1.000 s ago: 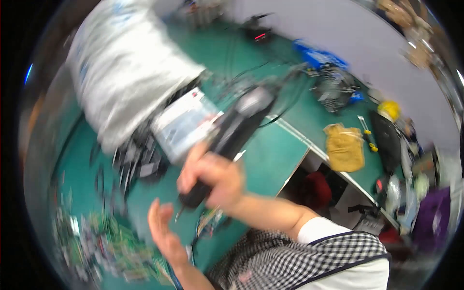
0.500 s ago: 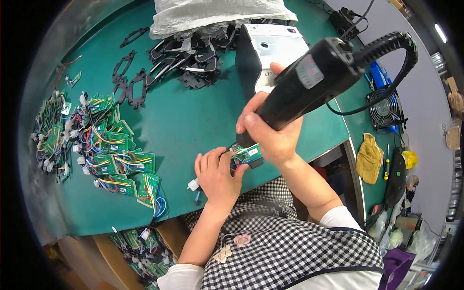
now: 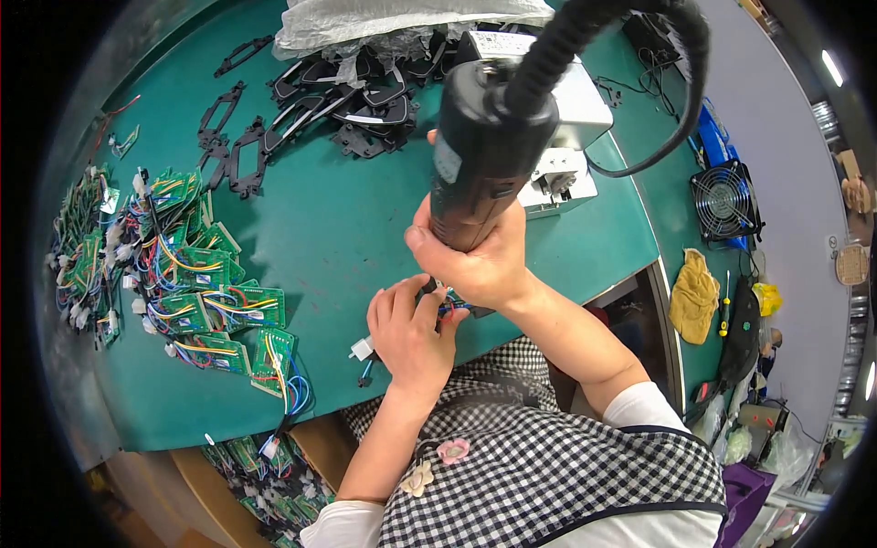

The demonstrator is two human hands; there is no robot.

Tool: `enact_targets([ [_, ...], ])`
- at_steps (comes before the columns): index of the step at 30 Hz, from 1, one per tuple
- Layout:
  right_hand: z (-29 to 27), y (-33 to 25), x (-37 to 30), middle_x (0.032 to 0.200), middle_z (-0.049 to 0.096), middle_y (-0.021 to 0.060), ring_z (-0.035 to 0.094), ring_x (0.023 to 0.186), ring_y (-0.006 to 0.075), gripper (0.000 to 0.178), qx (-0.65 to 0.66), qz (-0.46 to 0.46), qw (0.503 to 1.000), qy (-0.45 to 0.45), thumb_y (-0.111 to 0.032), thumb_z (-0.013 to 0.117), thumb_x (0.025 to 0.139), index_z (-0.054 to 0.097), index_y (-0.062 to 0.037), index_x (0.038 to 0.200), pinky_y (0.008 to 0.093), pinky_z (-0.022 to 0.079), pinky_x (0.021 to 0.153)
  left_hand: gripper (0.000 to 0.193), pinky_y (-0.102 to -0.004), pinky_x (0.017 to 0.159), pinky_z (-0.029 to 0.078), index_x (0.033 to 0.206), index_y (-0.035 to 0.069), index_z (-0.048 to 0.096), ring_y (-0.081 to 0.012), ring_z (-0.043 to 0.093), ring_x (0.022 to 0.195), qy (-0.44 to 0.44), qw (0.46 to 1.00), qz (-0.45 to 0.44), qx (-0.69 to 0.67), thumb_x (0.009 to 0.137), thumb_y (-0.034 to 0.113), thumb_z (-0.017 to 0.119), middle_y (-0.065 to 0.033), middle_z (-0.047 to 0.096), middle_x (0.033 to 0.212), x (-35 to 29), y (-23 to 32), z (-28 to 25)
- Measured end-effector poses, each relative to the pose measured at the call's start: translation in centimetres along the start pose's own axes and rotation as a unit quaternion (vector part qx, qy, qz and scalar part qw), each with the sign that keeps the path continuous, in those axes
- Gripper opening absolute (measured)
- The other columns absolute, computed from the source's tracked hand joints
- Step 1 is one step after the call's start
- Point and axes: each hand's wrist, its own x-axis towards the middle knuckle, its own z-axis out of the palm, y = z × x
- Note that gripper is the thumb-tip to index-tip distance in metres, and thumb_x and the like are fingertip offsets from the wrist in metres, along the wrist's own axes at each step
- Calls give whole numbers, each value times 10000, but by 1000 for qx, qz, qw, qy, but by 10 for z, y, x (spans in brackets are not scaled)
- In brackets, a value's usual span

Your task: The person attaches plastic frames to printed circuit boards (PCBs) using an electric screwdriver.

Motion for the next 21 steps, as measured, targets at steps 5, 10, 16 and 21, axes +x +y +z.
enact_targets([
  [5,5,4,7,710,550,59,522,603,110,587,-104,-14,994,-32,-53,630,629,401,-15,1169,233,423,574,316,-389,792,372,800,73,612,-245,508,880,-6,1000,0,7,545,192,756,-52,569,923,-2,-3,2],
  [10,8,5,16,795,567,33,525,676,124,555,-115,-39,987,-105,-42,656,601,438,33,1107,244,438,639,398,-390,738,367,875,76,618,-266,510,844,10,1000,-1,8,536,204,782,-39,556,826,1,-4,3],
  [16,-2,5,15,725,585,87,566,587,150,584,-87,-86,981,-153,-71,618,591,450,-8,1147,250,457,593,386,-384,715,362,862,74,618,-259,515,835,4,1000,2,3,544,211,789,-32,556,804,4,-1,4],
  [21,-16,-15,-3,695,574,80,532,545,121,531,-78,-64,994,-44,-67,609,667,435,16,1162,247,448,551,466,-390,732,366,932,64,603,-254,511,855,-44,999,0,17,520,181,787,-59,569,885,6,-2,2],
])
